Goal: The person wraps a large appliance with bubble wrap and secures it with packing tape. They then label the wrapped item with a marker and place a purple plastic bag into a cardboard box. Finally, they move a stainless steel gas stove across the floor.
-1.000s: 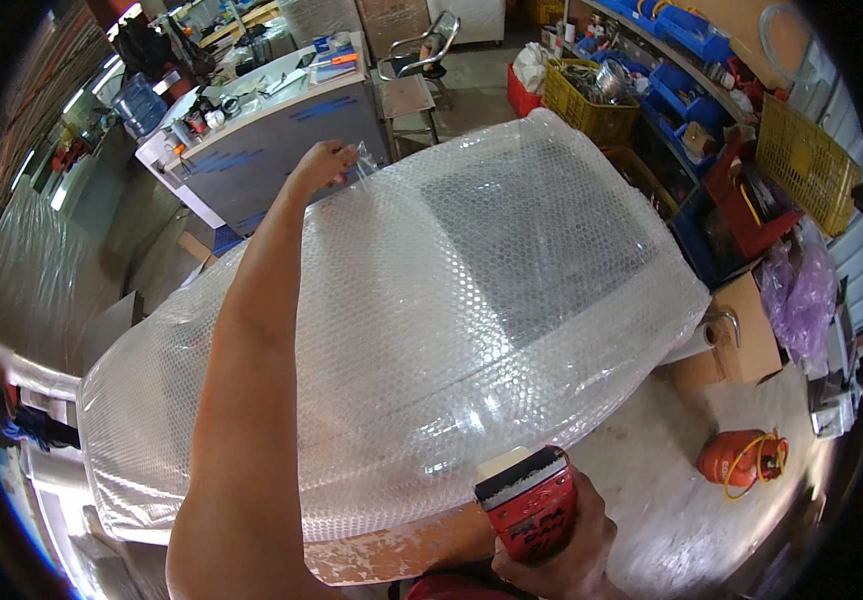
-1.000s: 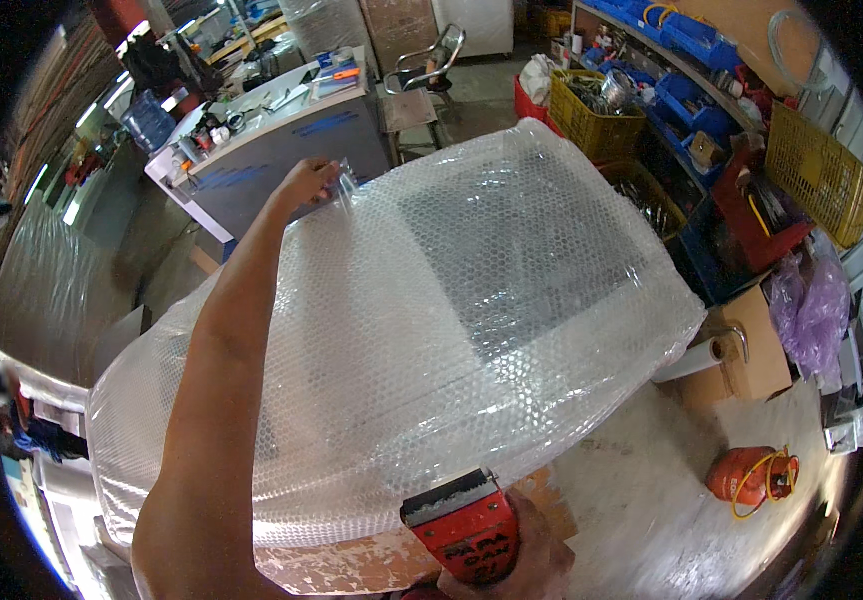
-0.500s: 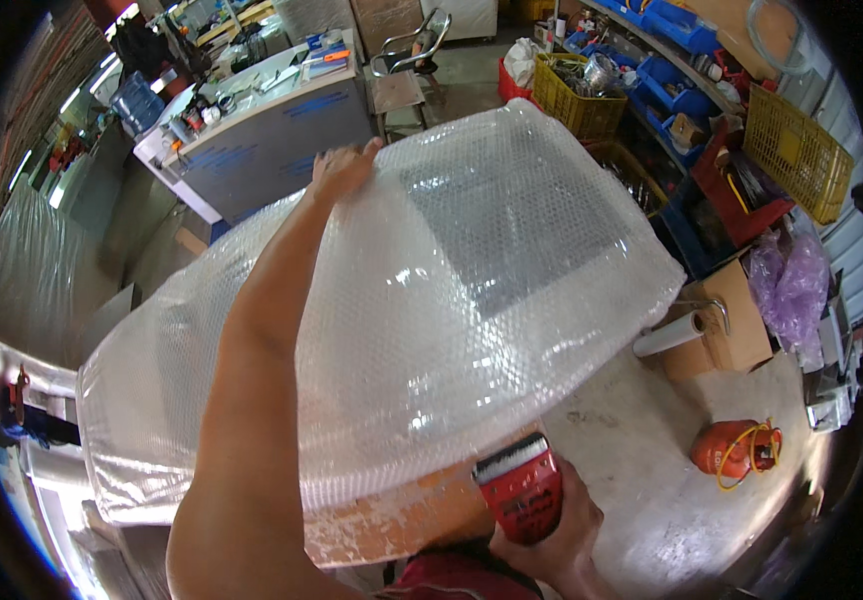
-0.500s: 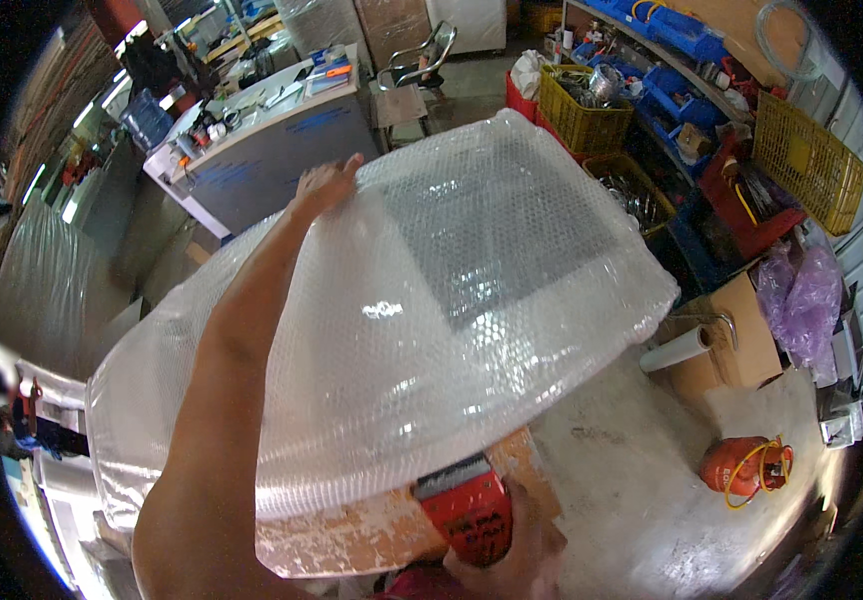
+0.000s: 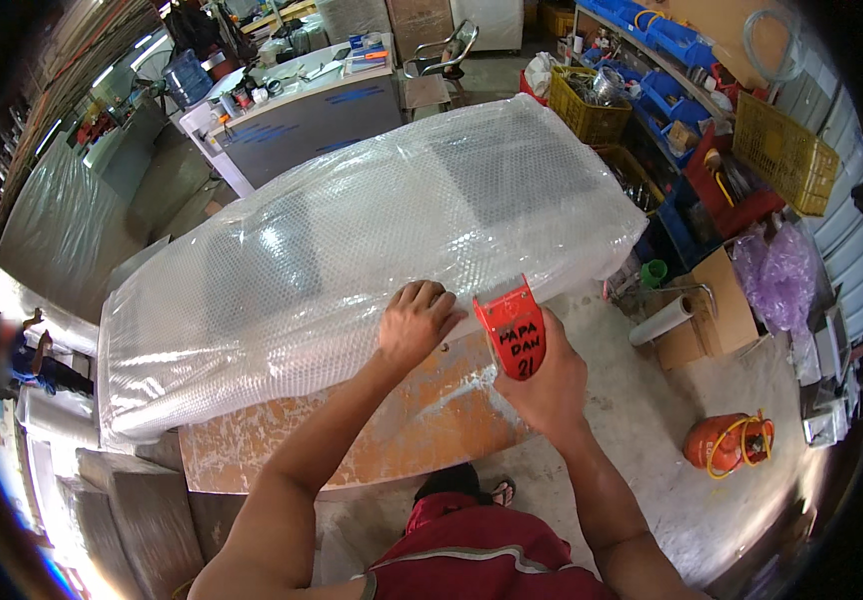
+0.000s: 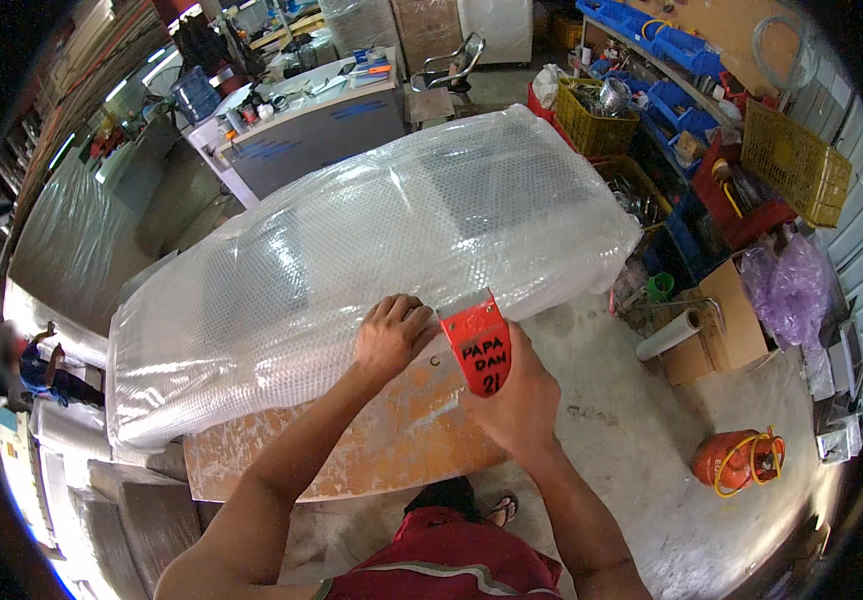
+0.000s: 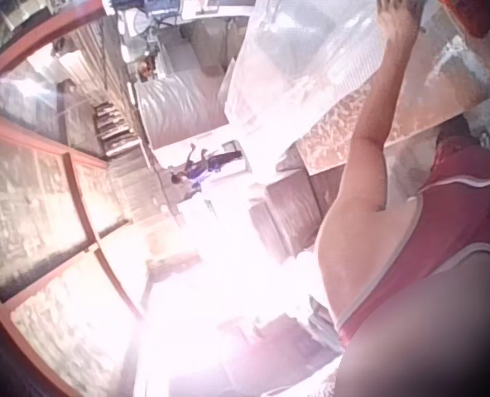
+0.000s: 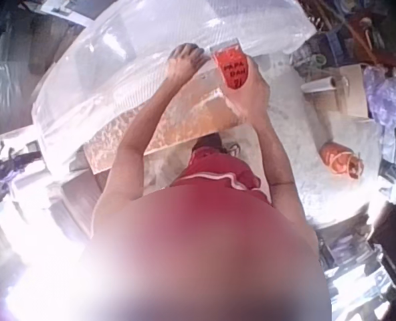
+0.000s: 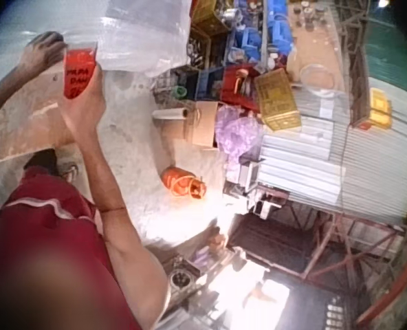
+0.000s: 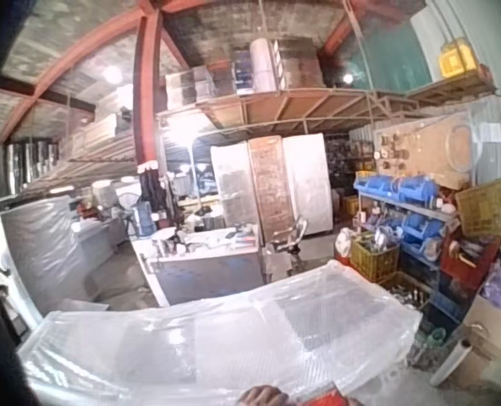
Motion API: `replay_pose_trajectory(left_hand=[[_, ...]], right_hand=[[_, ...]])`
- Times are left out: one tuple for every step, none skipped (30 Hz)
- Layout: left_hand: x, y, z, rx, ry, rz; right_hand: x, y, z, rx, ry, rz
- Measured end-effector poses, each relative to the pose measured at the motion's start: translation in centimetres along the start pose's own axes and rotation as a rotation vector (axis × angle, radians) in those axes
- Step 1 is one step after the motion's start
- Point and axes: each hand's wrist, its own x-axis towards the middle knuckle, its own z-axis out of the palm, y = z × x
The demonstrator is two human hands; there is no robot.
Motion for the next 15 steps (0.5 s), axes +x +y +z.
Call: replay_pose_trajectory(left_hand=[[0.2, -0.1, 0.5, 0.017, -0.094, -0.063], [0.5, -0.3, 0.9, 0.024, -0.022, -0.066], [0.7, -0.4, 1.1, 0.038, -0.035, -0.106], [1.0, -0.5, 1.2, 0.052, -0.051, -0.148], [1.2, -0.4, 1.1, 0.012, -0.057, -0.202], [1.5, -0.3, 1.1, -0.025, -0.062, -0.257], [1.8, -0.2, 0.9, -0.064, -0.036, -0.289], [2.1, -0.1, 0.8, -0.065, -0.109, -0.375], [2.6, 0.0, 0.8, -0.070, -0.153, -0.439], [3.0, 0.1, 0.7, -0.077, -0.196, -0.501], [3.5, 0.1, 0.7, -0.068, -0.250, -0.534], [3.9, 0.2, 0.7, -0.078, -0.261, -0.537], [4.1, 0.2, 0.7, -0.083, -0.289, -0.543], [4.3, 0.2, 0.7, -0.078, -0.316, -0.561], [4.2, 0.2, 0.6, -0.112, -0.284, -0.567]], right_hand=[[-0.3, -0.2, -0.1, 0.003, -0.015, 0.013], [-0.6, -0.3, -0.1, 0.008, -0.019, 0.013], [-1.0, -0.3, -0.2, 0.004, -0.032, 0.032], [-1.5, -0.1, -0.1, 0.006, -0.039, 0.038], [-2.0, 0.2, -0.1, 0.018, -0.043, 0.033], [-2.6, 0.6, -0.1, -0.010, -0.051, 0.041], [-3.0, 1.2, -0.1, -0.025, -0.055, 0.044], [-3.5, 1.7, 0.0, -0.026, -0.048, 0.029], [-4.0, 2.3, 0.1, -0.048, -0.061, 0.062], [-4.4, 2.8, 0.2, -0.061, -0.062, 0.067], [-4.8, 3.3, 0.2, -0.085, -0.069, 0.088], [-5.3, 3.7, 0.3, -0.068, -0.067, 0.077], [-5.8, 3.9, 0.6, -0.061, -0.070, 0.077], [-6.1, 4.0, 0.8, -0.068, -0.095, 0.111], [-6.6, 4.1, 1.1, -0.051, -0.078, 0.098]])
